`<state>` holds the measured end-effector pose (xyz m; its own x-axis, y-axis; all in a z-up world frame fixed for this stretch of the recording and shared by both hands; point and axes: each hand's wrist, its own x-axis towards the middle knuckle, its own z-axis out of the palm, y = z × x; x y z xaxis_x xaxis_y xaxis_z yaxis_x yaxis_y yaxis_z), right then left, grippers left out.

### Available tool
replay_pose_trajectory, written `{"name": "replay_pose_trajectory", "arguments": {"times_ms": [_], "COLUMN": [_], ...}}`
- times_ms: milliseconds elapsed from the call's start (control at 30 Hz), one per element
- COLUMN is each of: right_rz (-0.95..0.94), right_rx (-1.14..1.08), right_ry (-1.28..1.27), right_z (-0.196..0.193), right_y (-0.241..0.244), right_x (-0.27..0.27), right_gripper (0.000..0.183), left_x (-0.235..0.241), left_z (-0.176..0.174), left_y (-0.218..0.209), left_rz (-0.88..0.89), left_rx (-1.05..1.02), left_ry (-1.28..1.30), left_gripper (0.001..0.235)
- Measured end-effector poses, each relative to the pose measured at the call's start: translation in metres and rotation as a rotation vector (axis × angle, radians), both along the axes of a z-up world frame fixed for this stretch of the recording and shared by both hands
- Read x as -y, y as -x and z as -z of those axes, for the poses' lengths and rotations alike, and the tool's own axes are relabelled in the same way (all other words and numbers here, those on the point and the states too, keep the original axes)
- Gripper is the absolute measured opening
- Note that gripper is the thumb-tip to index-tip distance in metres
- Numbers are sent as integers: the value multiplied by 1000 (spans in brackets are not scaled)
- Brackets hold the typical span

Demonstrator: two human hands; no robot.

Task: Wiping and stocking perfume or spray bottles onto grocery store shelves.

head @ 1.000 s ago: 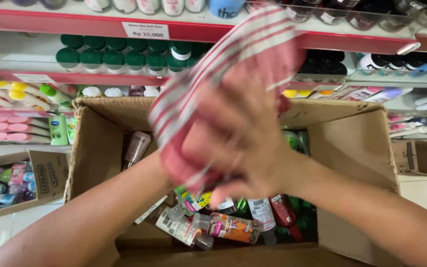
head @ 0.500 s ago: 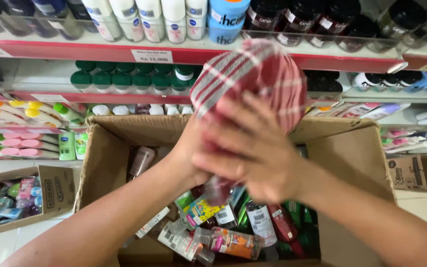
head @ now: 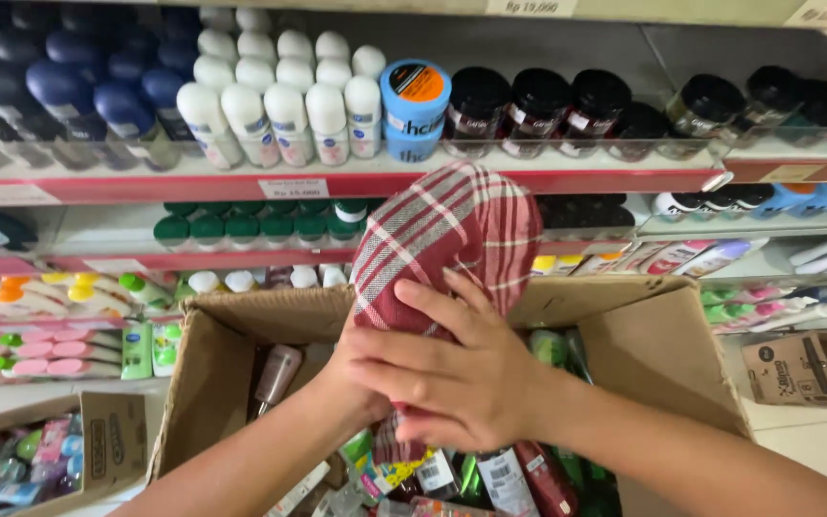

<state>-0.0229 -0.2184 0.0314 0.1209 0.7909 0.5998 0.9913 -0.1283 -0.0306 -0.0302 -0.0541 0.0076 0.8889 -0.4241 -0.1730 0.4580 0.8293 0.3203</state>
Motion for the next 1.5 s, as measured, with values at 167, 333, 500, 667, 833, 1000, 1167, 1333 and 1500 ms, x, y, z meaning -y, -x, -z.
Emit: {"name": "replay_pose_trajectory", "arguments": {"times_ms": [167,333,500,667,833,1000,1167,1333,1500], "right_rz": [244,147,116,304,114,284,139,50,214], "right_rx": [-111,20,268,101,442,90,282,320,46], "right_ry": [-202,-185,-52,-248,8,-221,-107,2,-169], "right_z": [-18,-11,-10,-17,-22,-33,-18,-16,-4], "right_y": [-38,-13,-42,-34,-13,-52,-21,-41,-45], "right_x": [16,2,20,19,10,30,12,23,22], "right_gripper": [47,51,52,46,38,44,43,48,54], "left_x": [7,8,-3,-1,-1,0,3,2,9], "left_z": [-21,-32,-29,-16,-34,20,-36,-20,-3], "left_y": [-2,-6,-2,-8,-4,-9,1,-3,-3], "left_rz": [-10,-32,73,60,96,13,53,30,4], "left_rx": [148,242,124,275,6,330,193,223,232], "left_ry": [-414,-303,-335,-386,-390,-368,-397,-331,-302], "left_gripper": [44,52,54,44,49,37,43,43,48]}}
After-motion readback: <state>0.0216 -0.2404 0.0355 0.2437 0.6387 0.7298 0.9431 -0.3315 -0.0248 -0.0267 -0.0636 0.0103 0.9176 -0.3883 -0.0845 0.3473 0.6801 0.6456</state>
